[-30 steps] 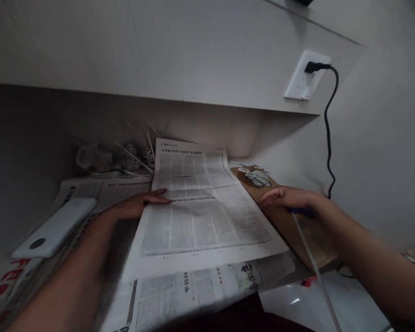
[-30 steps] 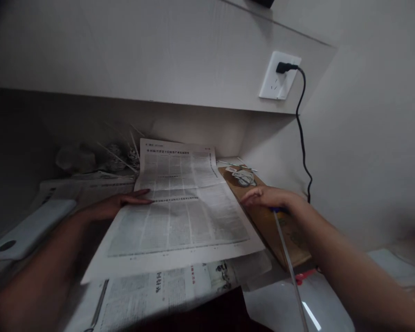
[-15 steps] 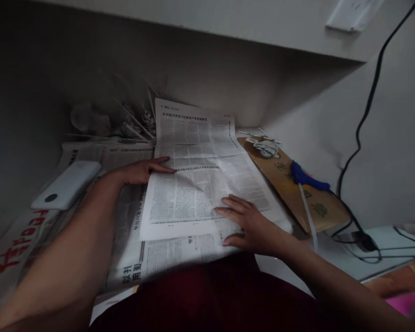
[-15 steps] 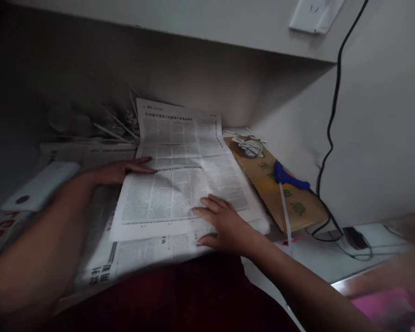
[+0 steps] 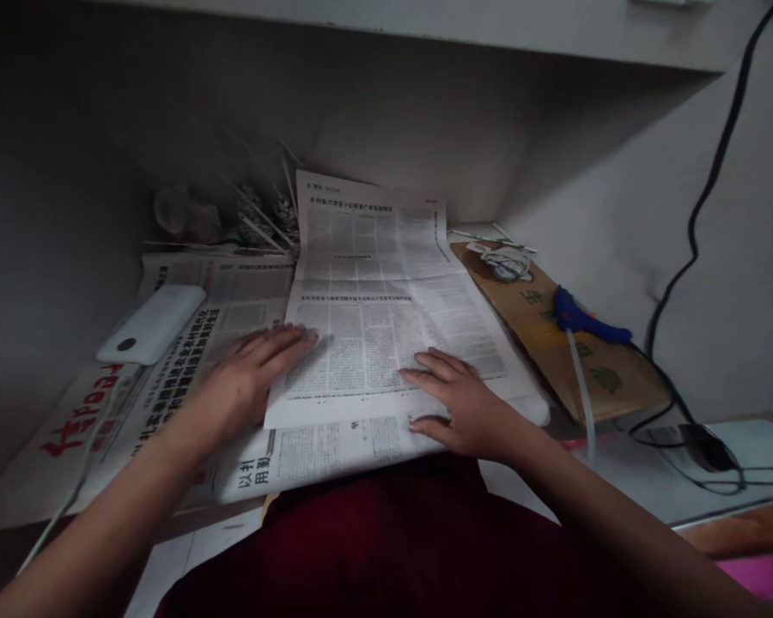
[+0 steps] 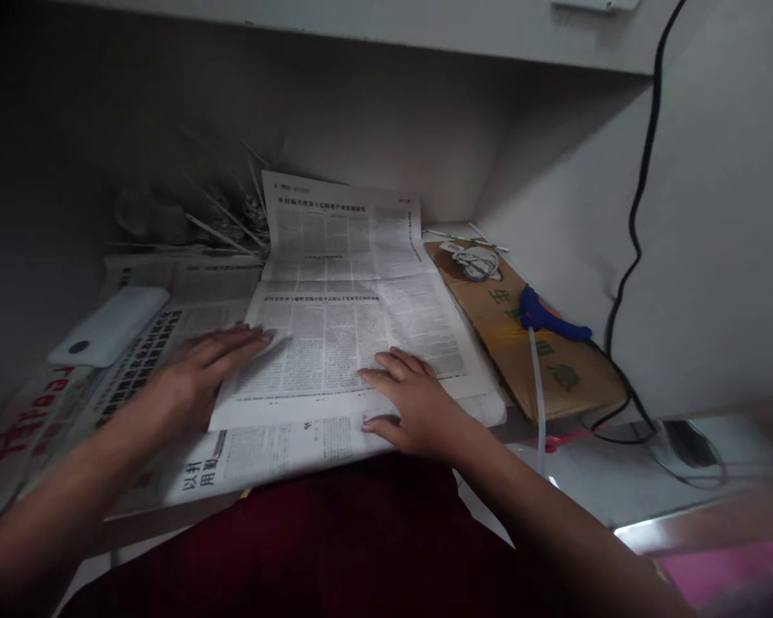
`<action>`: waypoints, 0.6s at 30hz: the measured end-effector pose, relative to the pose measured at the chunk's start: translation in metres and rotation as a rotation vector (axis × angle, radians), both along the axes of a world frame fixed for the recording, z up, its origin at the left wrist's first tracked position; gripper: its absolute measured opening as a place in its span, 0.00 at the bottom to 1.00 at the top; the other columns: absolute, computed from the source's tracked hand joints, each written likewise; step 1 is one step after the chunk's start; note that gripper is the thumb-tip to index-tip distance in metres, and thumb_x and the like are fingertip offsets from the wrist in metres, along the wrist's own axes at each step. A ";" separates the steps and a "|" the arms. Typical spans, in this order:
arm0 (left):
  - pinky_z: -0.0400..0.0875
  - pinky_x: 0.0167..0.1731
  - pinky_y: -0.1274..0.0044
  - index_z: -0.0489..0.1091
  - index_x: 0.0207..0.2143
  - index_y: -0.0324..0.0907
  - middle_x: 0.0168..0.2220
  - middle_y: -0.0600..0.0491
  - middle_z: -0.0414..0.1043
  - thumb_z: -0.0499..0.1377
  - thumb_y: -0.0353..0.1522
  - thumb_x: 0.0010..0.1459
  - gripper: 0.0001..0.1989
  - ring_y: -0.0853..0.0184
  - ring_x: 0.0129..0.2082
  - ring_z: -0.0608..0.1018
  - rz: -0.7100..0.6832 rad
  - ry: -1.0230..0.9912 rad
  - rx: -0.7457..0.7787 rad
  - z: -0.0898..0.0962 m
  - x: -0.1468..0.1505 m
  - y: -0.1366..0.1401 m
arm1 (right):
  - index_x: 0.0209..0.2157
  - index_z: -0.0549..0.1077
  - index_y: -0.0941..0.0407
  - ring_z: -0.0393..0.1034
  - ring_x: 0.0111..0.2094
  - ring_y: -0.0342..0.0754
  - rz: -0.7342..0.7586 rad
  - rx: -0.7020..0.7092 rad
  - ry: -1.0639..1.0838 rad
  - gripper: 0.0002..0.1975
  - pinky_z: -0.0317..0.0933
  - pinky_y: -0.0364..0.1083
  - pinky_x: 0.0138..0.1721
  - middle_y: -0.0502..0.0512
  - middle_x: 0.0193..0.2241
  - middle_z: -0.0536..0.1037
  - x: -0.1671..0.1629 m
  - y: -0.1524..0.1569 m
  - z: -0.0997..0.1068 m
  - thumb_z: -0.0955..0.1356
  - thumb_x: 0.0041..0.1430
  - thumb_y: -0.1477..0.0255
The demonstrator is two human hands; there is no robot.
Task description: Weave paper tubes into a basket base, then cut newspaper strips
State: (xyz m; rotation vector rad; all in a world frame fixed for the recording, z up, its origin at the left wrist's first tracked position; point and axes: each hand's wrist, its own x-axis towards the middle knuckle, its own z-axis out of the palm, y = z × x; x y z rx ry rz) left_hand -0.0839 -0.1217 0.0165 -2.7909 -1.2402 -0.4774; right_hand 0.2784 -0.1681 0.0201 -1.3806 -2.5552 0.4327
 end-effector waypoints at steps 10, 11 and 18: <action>0.66 0.60 0.58 0.69 0.57 0.49 0.59 0.51 0.71 0.52 0.27 0.64 0.21 0.59 0.60 0.72 -0.108 -0.069 0.017 -0.030 0.024 -0.040 | 0.64 0.63 0.54 0.53 0.67 0.59 -0.119 0.010 0.112 0.33 0.52 0.59 0.65 0.64 0.65 0.61 0.015 0.000 0.010 0.68 0.60 0.58; 0.67 0.59 0.58 0.70 0.57 0.48 0.58 0.51 0.72 0.51 0.26 0.64 0.21 0.59 0.59 0.72 -0.097 -0.087 0.011 -0.032 0.024 -0.039 | 0.64 0.63 0.55 0.55 0.66 0.59 -0.196 0.046 0.136 0.32 0.53 0.59 0.65 0.65 0.65 0.62 0.025 0.002 0.013 0.67 0.61 0.58; 0.73 0.53 0.60 0.68 0.59 0.43 0.56 0.46 0.72 0.51 0.25 0.61 0.24 0.57 0.53 0.75 -0.008 -0.068 0.035 -0.029 0.033 -0.044 | 0.63 0.62 0.55 0.65 0.60 0.61 -0.568 0.023 0.284 0.30 0.61 0.62 0.59 0.65 0.59 0.71 0.089 0.015 0.008 0.65 0.61 0.62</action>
